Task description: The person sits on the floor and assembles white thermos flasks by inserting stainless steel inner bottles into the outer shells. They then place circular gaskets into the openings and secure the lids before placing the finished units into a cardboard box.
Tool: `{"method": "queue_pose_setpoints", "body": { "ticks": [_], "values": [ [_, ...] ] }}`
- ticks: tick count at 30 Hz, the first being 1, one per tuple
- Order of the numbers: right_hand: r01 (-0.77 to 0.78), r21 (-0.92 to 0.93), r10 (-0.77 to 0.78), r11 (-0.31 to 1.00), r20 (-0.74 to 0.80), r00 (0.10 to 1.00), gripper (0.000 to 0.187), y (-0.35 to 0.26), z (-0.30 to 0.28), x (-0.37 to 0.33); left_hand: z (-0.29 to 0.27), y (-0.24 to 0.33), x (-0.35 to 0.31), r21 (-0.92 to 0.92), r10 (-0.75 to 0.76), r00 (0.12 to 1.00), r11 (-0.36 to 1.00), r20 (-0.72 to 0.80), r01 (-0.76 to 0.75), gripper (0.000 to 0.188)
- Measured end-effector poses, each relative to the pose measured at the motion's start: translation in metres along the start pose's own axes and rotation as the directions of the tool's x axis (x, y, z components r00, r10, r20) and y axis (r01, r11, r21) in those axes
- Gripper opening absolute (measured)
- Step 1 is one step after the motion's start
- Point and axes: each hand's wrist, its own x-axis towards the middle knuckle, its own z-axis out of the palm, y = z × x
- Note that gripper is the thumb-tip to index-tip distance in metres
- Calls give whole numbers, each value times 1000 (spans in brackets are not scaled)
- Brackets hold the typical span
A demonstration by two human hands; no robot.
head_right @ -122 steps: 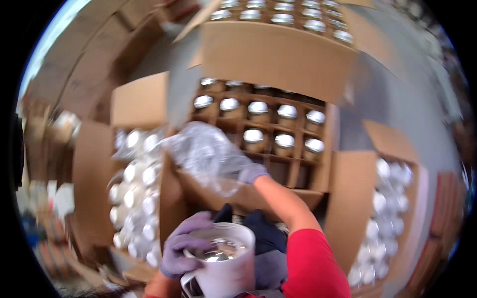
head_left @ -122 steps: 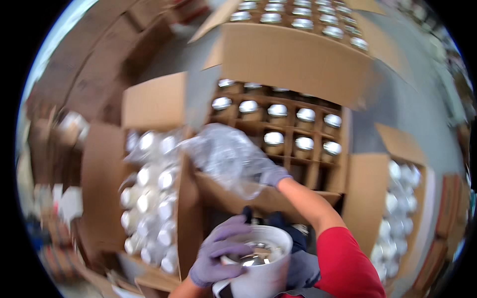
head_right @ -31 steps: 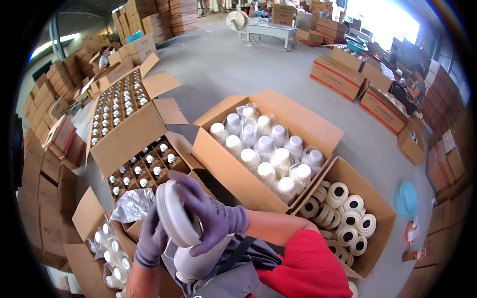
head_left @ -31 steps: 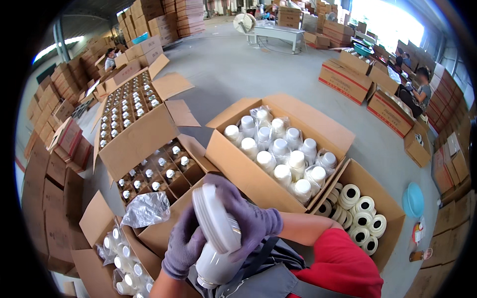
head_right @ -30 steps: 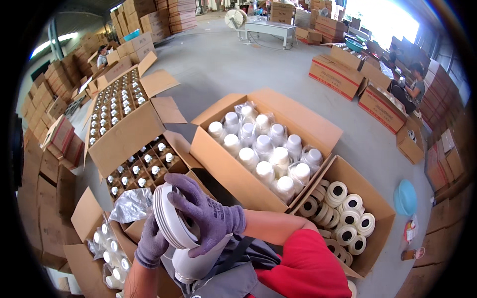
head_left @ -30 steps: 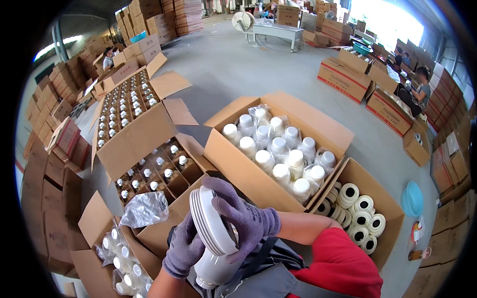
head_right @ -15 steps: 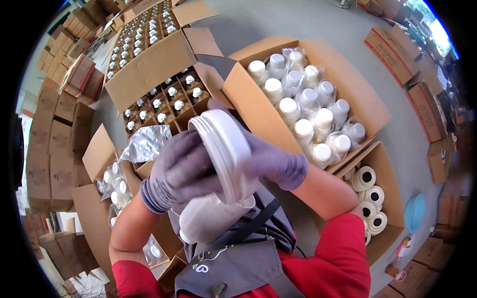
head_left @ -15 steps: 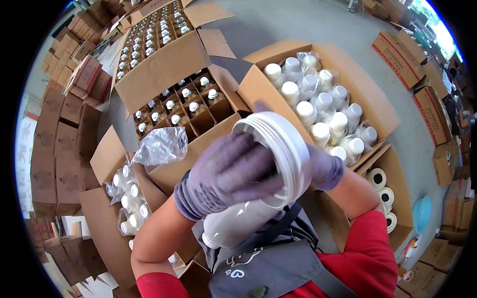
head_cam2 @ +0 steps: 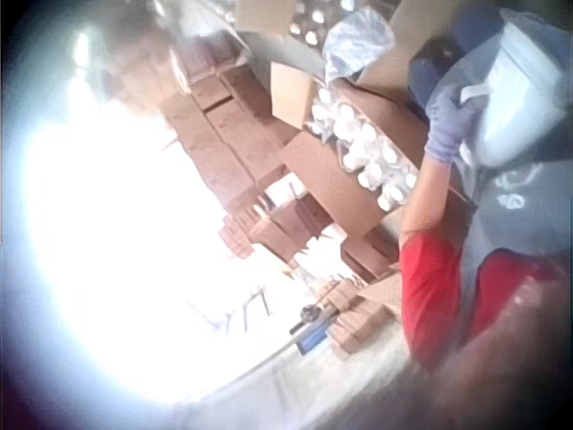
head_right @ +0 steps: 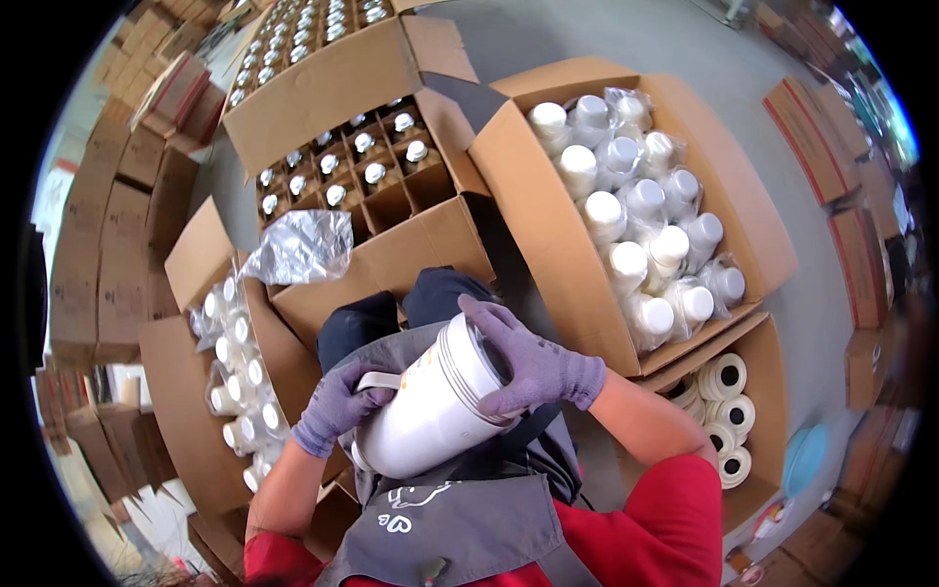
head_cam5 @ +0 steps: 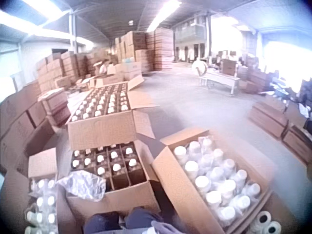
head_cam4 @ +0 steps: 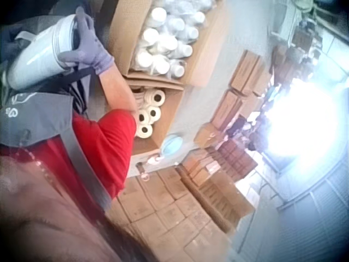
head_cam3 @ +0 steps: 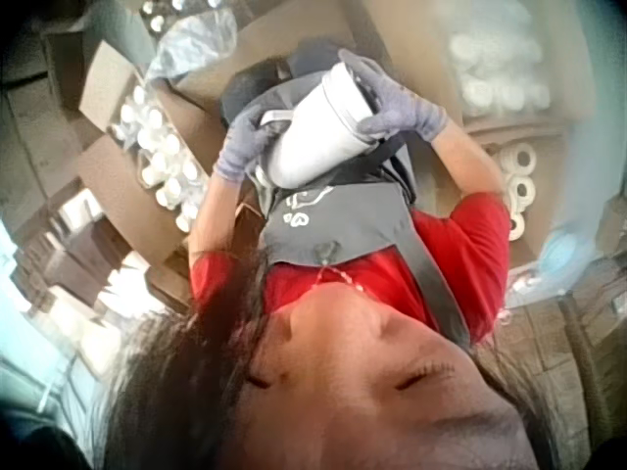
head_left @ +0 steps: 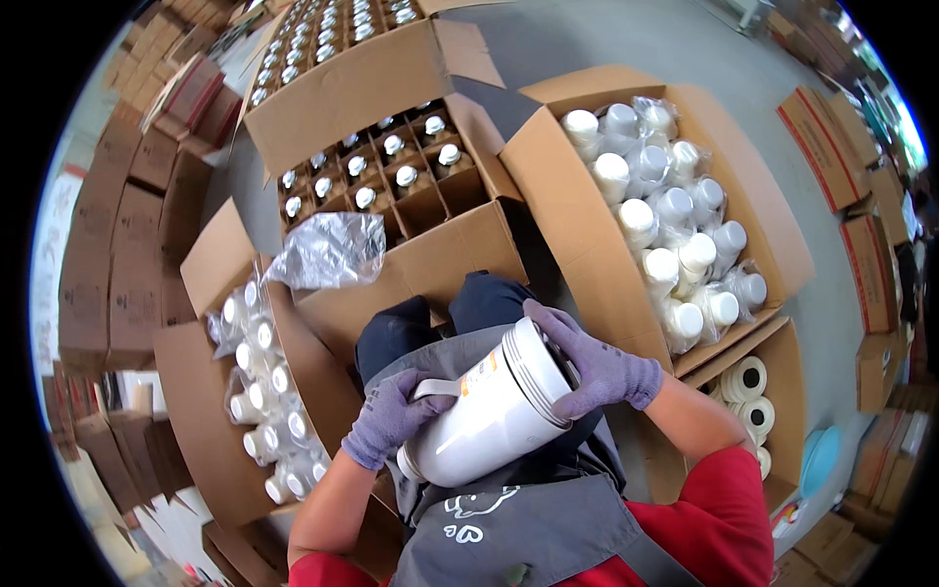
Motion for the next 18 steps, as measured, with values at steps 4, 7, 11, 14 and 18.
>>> {"method": "queue_pose_setpoints", "body": {
  "ticks": [4, 7, 11, 14, 18],
  "values": [
    [14, -94, -10, 995, 34, 999, 130, -5, 3, -5, -2, 20, -10, 13, -9, 1000, 1000, -23, 10, 38],
    [56, -205, -48, 977, 44, 998, 131, -17, -2, -2, -2, 21, -15, -40, 33, 998, 999, -57, -35, 48],
    [145, -316, -124, 938, 87, 988, 132, -28, -8, 4, 0, 17, -13, -116, 39, 997, 992, -69, -46, 52],
    [189, -370, -151, 910, 128, 980, 131, -31, -8, 5, 3, 8, -12, -206, 76, 996, 975, -54, -85, 52],
    [210, -428, -150, 879, 169, 974, 129, -40, -2, 9, 3, -5, -12, -297, 97, 994, 949, -40, -105, 52]
  ]
}}
